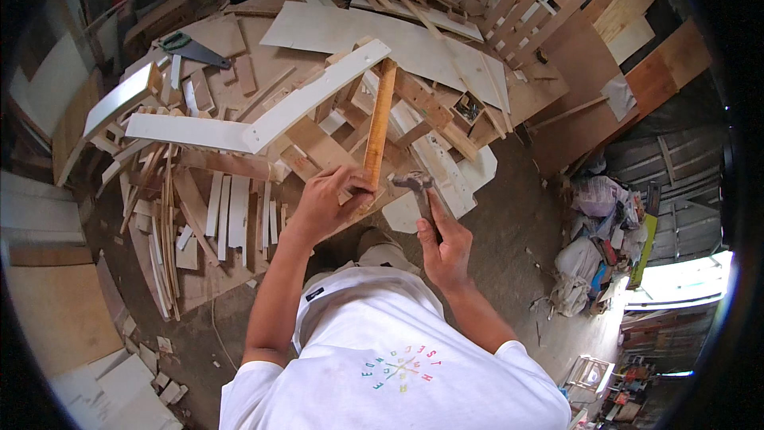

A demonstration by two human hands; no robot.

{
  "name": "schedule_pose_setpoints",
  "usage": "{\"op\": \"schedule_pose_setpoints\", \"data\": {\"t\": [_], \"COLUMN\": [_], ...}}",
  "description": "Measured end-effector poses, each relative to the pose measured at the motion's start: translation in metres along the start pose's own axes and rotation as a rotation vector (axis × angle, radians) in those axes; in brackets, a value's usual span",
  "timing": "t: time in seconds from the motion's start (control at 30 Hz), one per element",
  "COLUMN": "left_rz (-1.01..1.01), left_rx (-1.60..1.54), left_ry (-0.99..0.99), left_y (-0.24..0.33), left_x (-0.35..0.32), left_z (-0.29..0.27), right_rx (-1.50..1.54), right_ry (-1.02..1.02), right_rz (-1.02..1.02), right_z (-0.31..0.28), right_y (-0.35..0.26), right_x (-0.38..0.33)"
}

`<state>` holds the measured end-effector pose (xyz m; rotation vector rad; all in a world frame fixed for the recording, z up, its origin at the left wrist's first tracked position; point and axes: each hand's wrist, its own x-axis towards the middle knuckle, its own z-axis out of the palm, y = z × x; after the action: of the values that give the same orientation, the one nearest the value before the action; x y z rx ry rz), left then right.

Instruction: The person assembles a small wooden chair by aligning wooden slats and hammering nails into the joints.

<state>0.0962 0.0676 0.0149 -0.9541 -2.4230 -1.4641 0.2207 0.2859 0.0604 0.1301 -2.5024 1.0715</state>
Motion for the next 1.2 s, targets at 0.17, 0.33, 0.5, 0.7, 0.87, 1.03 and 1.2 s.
{"op": "schedule_pose_setpoints", "data": {"t": [0.17, 0.33, 0.5, 0.7, 0.87, 1.03, 1.2], "left_rz": [0.068, 0.064, 0.033, 0.055, 0.038, 0.057, 0.050], "left_rx": [0.037, 0.125, 0.266, 0.227, 0.292, 0.275, 0.334], "left_ry": [-0.035, -0.122, -0.135, -0.044, -0.104, -0.083, -0.117], "left_y": [0.004, 0.007, 0.014, 0.007, 0.008, 0.001, 0.002], "left_x": [0.002, 0.000, 0.002, 0.003, 0.004, 0.005, 0.008], "left_z": [-0.004, -0.011, -0.016, -0.010, -0.016, -0.015, -0.017], "right_rx": [0.001, -0.034, -0.068, -0.053, -0.116, -0.140, -0.040], "right_ry": [-0.133, -0.158, -0.146, -0.071, -0.149, -0.201, -0.063], "right_rz": [0.086, 0.007, -0.094, -0.077, -0.061, -0.081, -0.070], "right_z": [0.000, -0.012, -0.002, -0.006, -0.004, 0.004, 0.002], "right_y": [0.003, -0.011, -0.003, -0.013, -0.009, -0.005, -0.007], "right_x": [0.000, 0.006, -0.002, 0.001, -0.005, -0.004, -0.009]}}
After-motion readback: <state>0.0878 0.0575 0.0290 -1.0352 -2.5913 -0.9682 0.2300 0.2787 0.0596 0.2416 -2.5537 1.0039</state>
